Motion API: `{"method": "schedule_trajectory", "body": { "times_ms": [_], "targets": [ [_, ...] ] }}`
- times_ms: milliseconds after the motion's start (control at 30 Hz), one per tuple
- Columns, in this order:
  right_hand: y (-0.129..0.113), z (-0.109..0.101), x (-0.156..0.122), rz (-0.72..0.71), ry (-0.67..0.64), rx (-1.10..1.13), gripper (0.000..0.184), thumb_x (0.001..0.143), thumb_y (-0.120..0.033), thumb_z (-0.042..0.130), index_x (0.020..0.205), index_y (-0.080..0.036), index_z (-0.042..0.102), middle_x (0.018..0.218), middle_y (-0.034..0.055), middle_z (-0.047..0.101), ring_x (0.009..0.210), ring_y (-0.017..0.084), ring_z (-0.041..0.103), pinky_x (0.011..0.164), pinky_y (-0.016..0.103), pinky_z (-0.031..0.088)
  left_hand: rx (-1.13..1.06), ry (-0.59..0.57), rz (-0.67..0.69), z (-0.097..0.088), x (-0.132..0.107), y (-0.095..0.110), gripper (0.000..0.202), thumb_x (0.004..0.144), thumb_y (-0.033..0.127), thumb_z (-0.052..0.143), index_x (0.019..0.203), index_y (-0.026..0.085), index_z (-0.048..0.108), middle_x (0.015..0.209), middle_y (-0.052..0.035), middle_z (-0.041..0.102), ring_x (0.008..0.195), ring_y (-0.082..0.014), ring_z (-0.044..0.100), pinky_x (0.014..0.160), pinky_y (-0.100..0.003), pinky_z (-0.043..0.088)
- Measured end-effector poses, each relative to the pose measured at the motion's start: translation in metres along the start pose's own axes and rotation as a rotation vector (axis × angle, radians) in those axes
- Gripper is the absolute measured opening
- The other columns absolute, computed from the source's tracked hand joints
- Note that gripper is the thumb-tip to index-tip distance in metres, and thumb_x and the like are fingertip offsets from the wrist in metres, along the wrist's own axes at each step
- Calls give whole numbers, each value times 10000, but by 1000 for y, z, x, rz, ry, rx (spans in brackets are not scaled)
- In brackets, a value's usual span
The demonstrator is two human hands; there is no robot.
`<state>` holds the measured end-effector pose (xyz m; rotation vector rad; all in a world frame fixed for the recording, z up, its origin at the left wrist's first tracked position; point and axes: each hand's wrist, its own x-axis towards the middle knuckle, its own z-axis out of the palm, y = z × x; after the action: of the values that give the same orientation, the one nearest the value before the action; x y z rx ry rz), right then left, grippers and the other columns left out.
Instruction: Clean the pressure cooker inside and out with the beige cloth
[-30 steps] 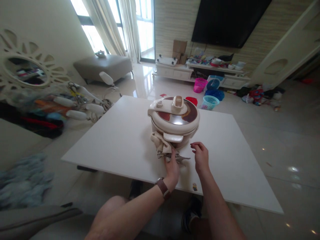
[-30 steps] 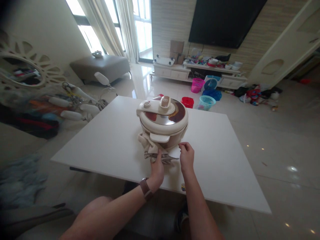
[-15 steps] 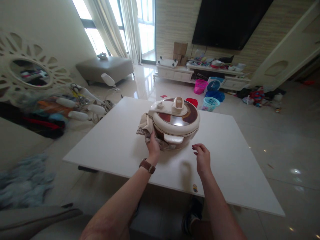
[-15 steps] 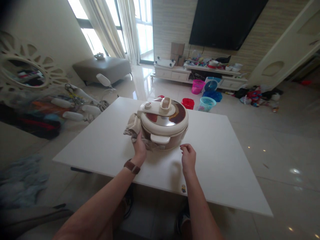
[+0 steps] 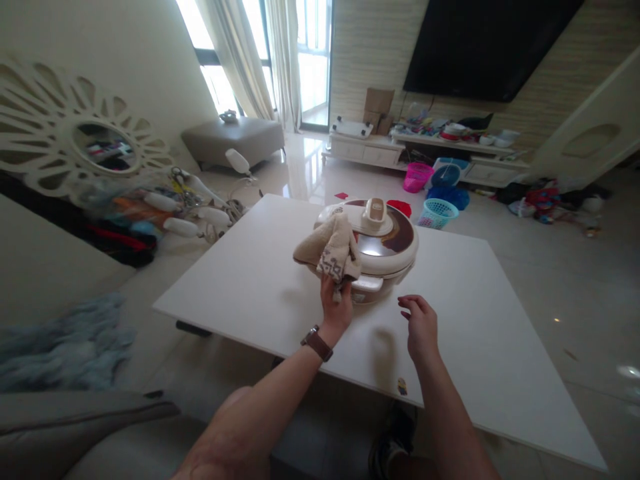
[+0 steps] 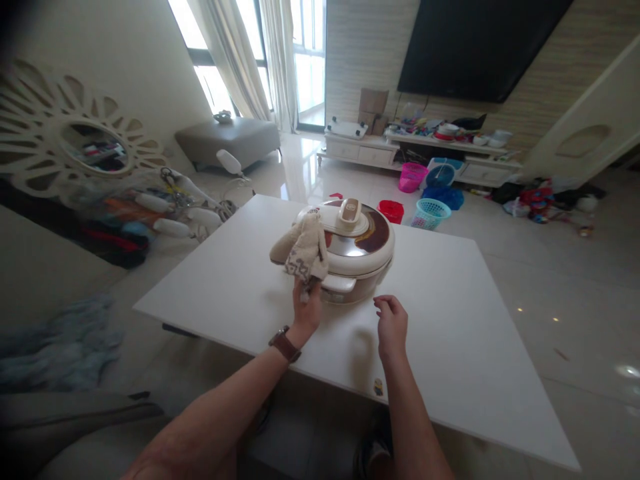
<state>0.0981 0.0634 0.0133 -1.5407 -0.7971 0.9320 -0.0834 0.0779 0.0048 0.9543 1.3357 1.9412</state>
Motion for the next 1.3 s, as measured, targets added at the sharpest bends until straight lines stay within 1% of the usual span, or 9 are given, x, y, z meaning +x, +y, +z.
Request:
{"method": "schedule_trajectory", "body": {
  "times_ms": [167,300,367,667,733,867,933,1133,1300],
  "targets": [
    [0,-1,-3,-10,-4,-9,206,602,-422,650,685,-239,693,792,40,715,854,239,624,725,350,484,-223,149,-230,-4,58,3,214,898,256,705,1095,190,755,1250,-84,754,1285,-225,649,1189,-397,431],
    [1,-1,-1,-4,-13,2,201,598,-417,670,686,-238,697,799,35,714,856,234,625,730,348,483,-361,336,-696,-3,59,-18,305,919,288,670,1192,161,711,1314,-137,723,1232,-248,690,1114,-449,511],
    [1,-1,1,8,-11,12,199,590,-411,679,684,-237,696,805,30,711,863,229,627,735,344,480,-364,368,-779,-1,54,-23,321,915,296,672,1201,153,704,1321,-152,716,1227,-254,693,1104,-458,517],
    [-1,1,0,19,-21,15,195,581,-404,674,681,-237,687,799,29,707,873,232,628,747,349,476,-182,267,-94,4,36,10,223,917,313,665,1088,207,761,1200,-85,764,1268,-236,654,1173,-393,446],
    [-1,0,-2,21,-24,7,199,582,-408,669,680,-235,685,794,31,706,871,233,627,744,348,475,-28,60,56,2,23,19,213,881,342,713,1046,226,782,1170,-102,775,1280,-286,644,1191,-447,422],
    [2,-1,-3,26,-30,0,219,585,-420,673,692,-229,678,776,16,690,841,213,611,728,329,466,334,-601,484,-3,8,40,373,889,366,691,1246,283,759,1408,-104,688,1504,-335,446,1305,-551,162],
    [3,-2,-2,23,-32,1,228,587,-424,672,701,-226,674,777,9,685,831,203,601,724,320,461,502,-739,590,-4,12,48,488,934,392,623,1407,279,667,1527,-90,600,1563,-320,353,1317,-553,71],
    [4,-7,-3,22,-38,-9,227,594,-413,676,710,-217,684,810,24,709,871,212,615,744,320,459,365,-374,494,-12,47,33,525,961,362,563,1459,204,612,1577,-116,544,1581,-296,315,1303,-486,221],
    [1,-6,-6,13,-52,-7,229,600,-426,670,701,-221,681,803,26,710,867,219,613,747,328,460,-50,16,-31,-12,65,1,257,870,288,722,1100,184,768,1248,-118,756,1322,-263,628,1163,-373,455]
  ]
}}
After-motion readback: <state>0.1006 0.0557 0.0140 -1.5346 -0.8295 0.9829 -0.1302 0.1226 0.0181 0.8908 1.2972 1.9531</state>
